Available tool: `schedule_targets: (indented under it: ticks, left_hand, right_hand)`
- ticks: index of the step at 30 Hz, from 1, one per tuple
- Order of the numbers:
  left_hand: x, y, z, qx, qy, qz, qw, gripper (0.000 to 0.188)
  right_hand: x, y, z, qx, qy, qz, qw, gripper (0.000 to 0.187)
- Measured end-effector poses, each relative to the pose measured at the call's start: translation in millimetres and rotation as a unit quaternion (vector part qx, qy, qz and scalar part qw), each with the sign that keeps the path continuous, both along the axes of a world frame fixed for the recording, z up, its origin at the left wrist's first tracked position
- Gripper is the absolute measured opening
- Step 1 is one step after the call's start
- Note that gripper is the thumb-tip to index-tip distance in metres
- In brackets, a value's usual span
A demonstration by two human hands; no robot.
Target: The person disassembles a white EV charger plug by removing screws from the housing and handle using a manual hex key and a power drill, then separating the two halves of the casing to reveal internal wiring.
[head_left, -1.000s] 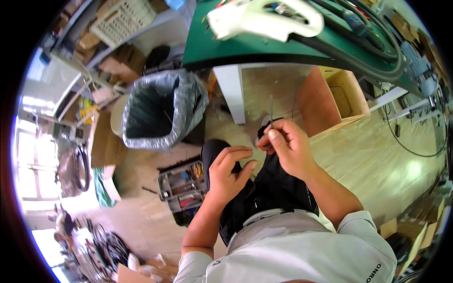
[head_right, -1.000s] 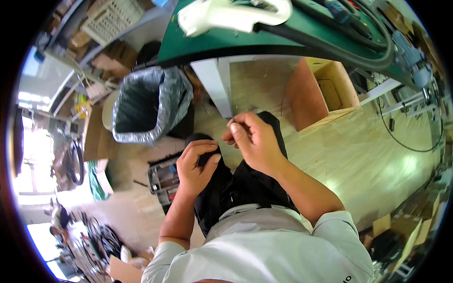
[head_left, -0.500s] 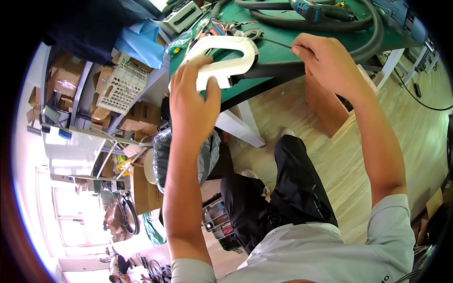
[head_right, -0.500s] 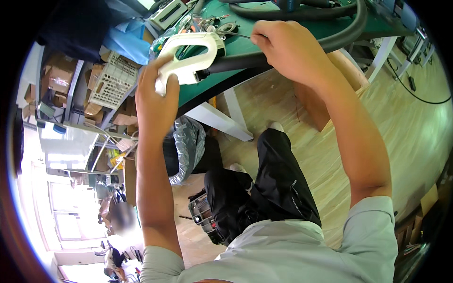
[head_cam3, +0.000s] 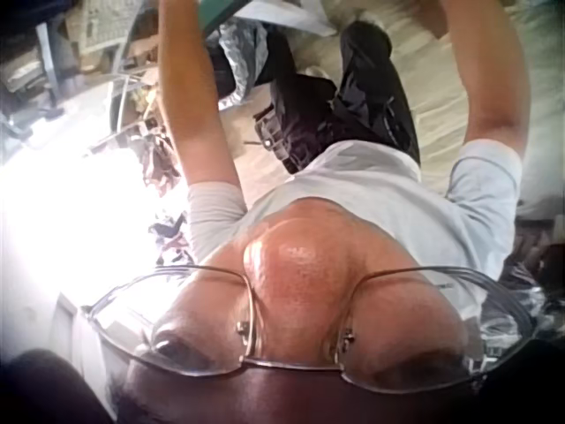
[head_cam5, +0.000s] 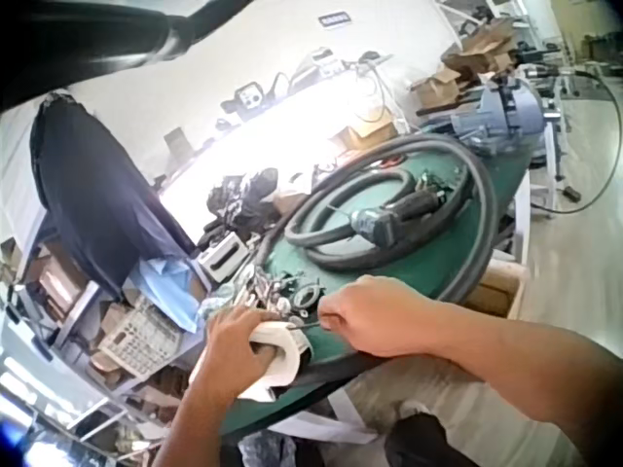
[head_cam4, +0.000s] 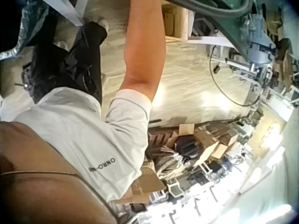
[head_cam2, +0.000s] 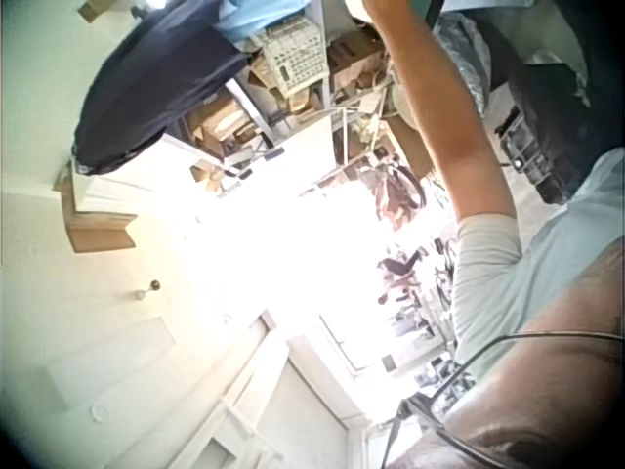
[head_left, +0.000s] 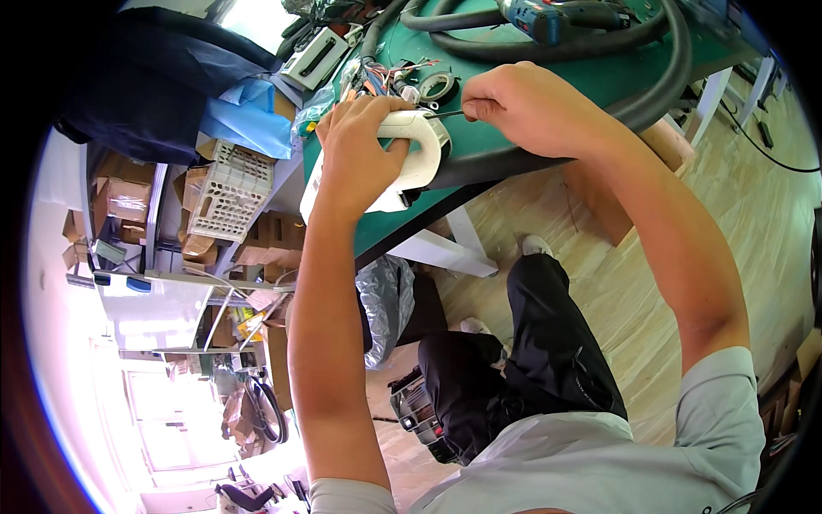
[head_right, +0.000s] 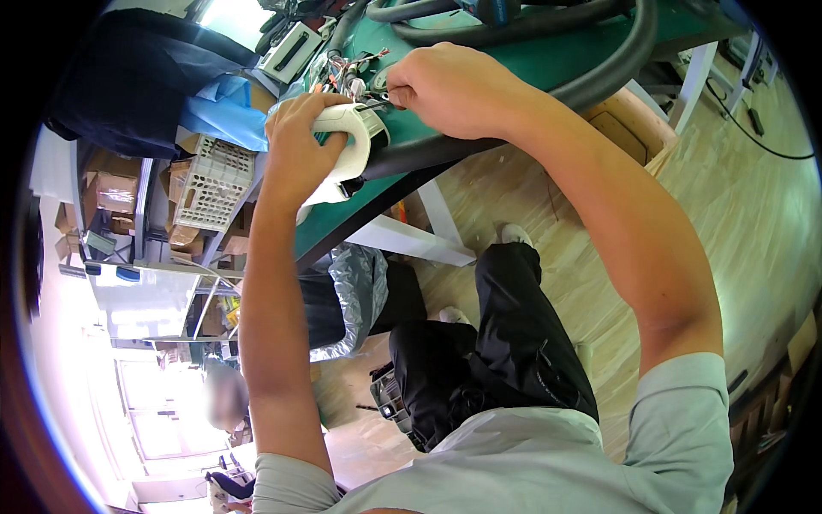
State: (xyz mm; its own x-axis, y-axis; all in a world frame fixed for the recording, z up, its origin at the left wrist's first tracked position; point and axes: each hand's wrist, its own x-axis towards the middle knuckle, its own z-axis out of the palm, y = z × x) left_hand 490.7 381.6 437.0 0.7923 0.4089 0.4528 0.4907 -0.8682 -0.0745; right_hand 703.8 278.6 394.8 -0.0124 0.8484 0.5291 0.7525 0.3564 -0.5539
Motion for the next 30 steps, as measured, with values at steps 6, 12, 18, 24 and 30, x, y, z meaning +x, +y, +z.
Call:
schedule_targets:
  ticks: [6, 12, 18, 24, 30]
  left_hand:
    - [-1, 2, -1, 0.012, -0.018, -0.031, 0.999, 0.034]
    - [0, -3, -4, 0.02, -0.045, -0.059, 0.997, 0.029]
    - [3, -6, -15, 0.054, -0.099, -0.056, 0.992, 0.028]
    - [5, -4, -18, 0.062, -0.105, -0.061, 0.991, 0.027]
    - [4, -4, -20, 0.067, -0.11, -0.059, 0.99, 0.027]
  right_hand:
    - [2, 4, 7, -0.09, 0.088, 0.071, 0.99, 0.02]
    - [3, 4, 15, -0.235, 0.183, 0.095, 0.95, 0.024]
    - [2, 4, 12, -0.214, 0.206, 0.102, 0.949, 0.023]
    - [1, 9, -11, -0.007, 0.088, 0.107, 0.99, 0.016]
    - [-9, -2, -13, 0.075, -0.122, -0.009, 0.99, 0.012]
